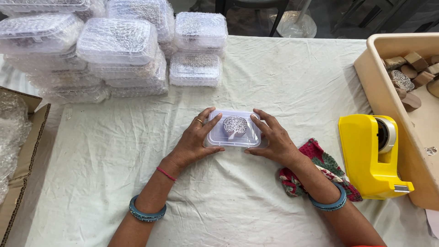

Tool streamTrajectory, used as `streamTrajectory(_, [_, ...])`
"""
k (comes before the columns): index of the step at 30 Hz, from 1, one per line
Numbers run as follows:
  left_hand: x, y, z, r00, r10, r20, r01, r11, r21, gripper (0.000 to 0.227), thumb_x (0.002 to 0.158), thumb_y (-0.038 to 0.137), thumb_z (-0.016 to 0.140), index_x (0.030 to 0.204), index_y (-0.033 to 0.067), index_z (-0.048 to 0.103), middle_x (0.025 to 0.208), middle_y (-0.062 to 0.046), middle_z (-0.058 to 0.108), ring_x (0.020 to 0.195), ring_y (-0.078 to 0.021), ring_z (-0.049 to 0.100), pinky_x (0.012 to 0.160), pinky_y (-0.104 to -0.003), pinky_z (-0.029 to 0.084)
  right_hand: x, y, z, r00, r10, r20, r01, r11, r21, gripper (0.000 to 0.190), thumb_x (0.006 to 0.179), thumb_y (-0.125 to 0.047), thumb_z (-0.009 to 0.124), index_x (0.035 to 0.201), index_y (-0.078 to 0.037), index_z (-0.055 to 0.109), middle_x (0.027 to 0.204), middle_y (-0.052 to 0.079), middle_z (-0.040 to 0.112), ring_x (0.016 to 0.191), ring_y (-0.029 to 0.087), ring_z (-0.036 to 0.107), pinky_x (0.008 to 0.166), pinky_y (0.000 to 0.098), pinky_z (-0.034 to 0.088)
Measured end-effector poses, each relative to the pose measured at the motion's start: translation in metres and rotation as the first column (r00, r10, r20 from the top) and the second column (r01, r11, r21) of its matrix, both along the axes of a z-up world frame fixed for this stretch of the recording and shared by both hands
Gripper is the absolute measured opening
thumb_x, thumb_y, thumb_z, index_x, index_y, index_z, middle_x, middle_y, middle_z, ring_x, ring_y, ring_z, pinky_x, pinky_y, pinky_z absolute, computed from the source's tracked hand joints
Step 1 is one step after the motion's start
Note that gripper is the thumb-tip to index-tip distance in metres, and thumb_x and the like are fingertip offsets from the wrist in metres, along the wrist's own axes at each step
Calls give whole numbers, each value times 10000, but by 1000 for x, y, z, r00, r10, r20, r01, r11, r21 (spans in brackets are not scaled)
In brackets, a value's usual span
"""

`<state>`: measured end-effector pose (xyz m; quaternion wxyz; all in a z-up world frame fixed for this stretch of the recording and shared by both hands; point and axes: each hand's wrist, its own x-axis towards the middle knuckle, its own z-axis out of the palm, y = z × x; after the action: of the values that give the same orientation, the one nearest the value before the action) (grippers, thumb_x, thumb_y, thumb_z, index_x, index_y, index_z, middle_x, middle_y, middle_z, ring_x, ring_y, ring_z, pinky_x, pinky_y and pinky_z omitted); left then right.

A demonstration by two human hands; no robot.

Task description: The person wraps a small wooden object in bubble wrap and secures it with tape. They then wipe the object with a cloth, place it inside a clear plastic container, and wrap the entire container in bubble wrap before sealing it with tape.

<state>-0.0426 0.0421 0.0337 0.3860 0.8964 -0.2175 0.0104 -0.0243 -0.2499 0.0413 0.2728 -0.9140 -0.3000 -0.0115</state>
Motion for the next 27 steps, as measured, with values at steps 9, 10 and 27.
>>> streamTrajectory(9, [2,-1,3,999,-11,31,9,999,51,1042,633,395,922,1524,184,425,1580,-153,345,1450,-337,400,1094,-391,508,-1,0,-3,996,34,85,-37,999,33,1090,638,-391,957,1539,-192,377,1554,185,376,1329,367,521,998,450,572])
streamTrajectory(10, [2,0,1,999,-10,33,8,999,51,1042,633,395,922,1524,184,425,1580,-153,345,1450,-337,400,1094,-391,508,1,0,-4,996,35,87,-38,999,32,1090,638,-391,957,1539,-192,377,1554,185,376,1329,367,521,998,450,572])
streamTrajectory(27, [3,-7,8,980,34,195,-15,995,-95,1069,665,299,947,1562,161,382,1595,-141,371,1456,-364,419,1158,-451,445,5,-1,-2,998,-45,53,33,976,214,1026,627,-321,940,1505,-124,448,1577,188,390,1431,366,456,1019,411,574])
